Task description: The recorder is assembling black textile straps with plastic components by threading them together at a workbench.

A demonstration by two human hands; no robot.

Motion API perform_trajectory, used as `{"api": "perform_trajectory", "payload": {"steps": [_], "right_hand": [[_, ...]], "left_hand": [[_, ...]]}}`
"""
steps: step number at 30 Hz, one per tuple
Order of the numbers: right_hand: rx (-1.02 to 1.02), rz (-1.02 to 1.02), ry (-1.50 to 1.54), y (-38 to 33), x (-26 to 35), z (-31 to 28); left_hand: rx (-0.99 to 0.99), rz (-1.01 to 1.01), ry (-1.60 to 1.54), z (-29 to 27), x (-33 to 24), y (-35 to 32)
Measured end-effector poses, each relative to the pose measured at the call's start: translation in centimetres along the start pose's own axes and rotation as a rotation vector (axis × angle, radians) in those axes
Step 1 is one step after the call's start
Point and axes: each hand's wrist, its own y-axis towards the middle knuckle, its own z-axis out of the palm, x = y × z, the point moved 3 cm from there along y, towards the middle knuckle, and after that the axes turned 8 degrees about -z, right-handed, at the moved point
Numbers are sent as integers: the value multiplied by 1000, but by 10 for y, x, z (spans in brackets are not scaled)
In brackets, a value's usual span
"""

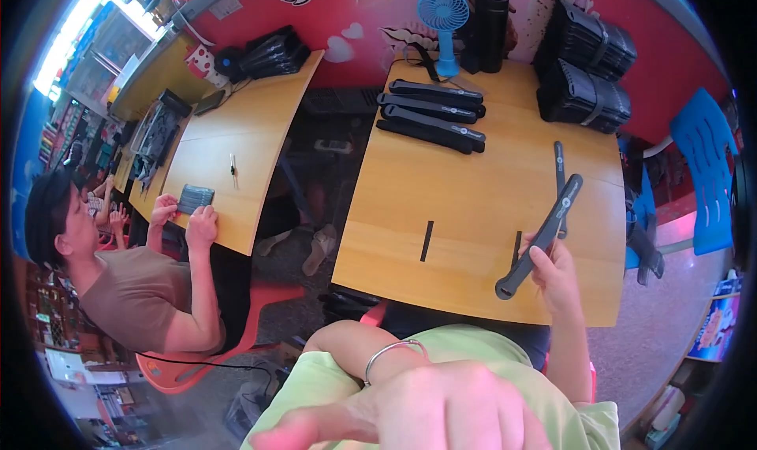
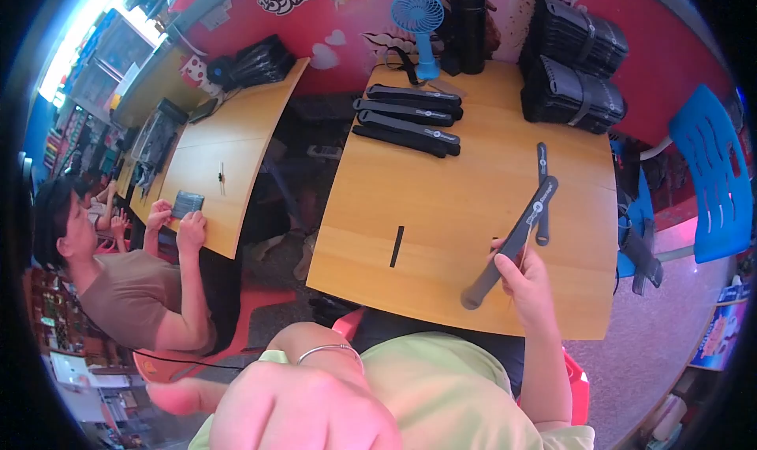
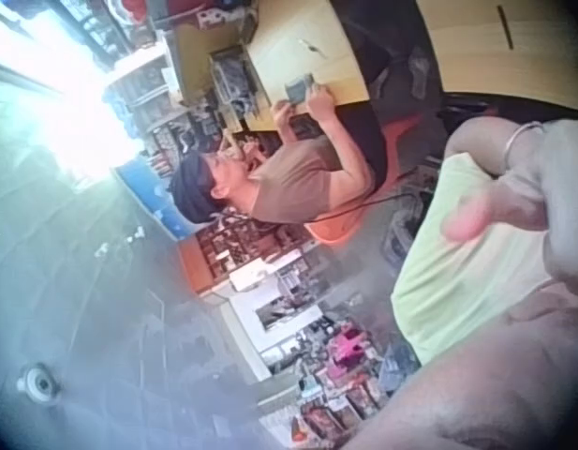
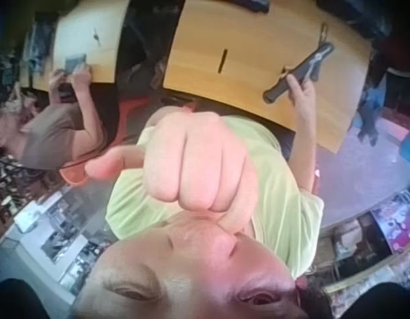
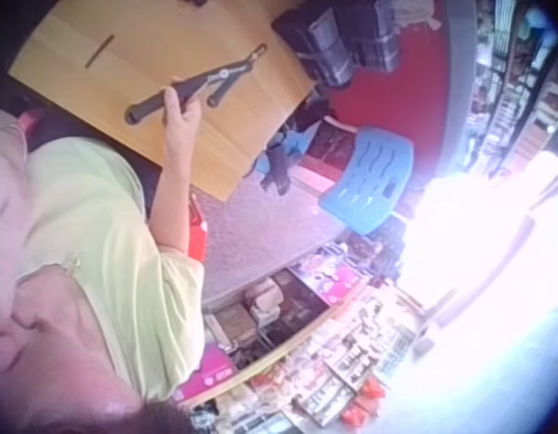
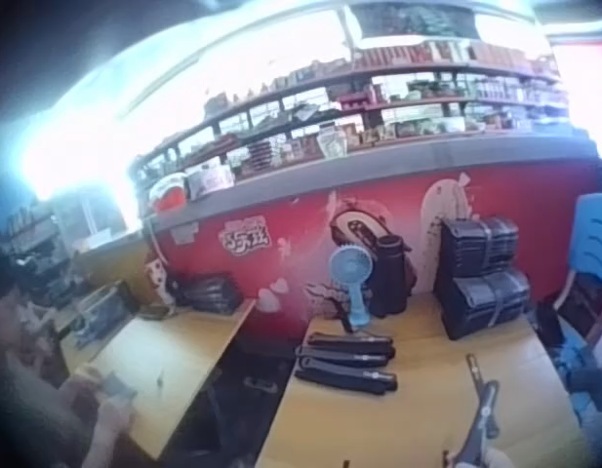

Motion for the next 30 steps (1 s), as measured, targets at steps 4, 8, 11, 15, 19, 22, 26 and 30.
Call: {"api": "perform_trajectory", "payload": {"steps": [4, 8, 11, 15, 19, 22, 26, 30], "right_hand": [[-13, 16, -10, 1, 0, -2], [18, 11, -6, 2, 0, 1], [23, 0, 0, 3, -2, 0], [7, 4, -8, 3, -3, -4], [9, 7, -7, 2, -2, -1], [7, 11, 6, 2, -1, -1], [12, 15, 7, 2, -1, 0], [10, 17, 10, 2, -3, -2]], "left_hand": [[86, -44, -210, -10, 7, 5], [91, -69, -341, -4, 11, 3], [55, -67, -429, -5, 15, 4], [49, -84, -507, -7, 18, 2], [24, -87, -546, -6, 19, -1], [16, -68, -567, -6, 21, 0], [87, -84, -543, -9, 20, 2], [29, -82, -556, -7, 21, 0]]}}
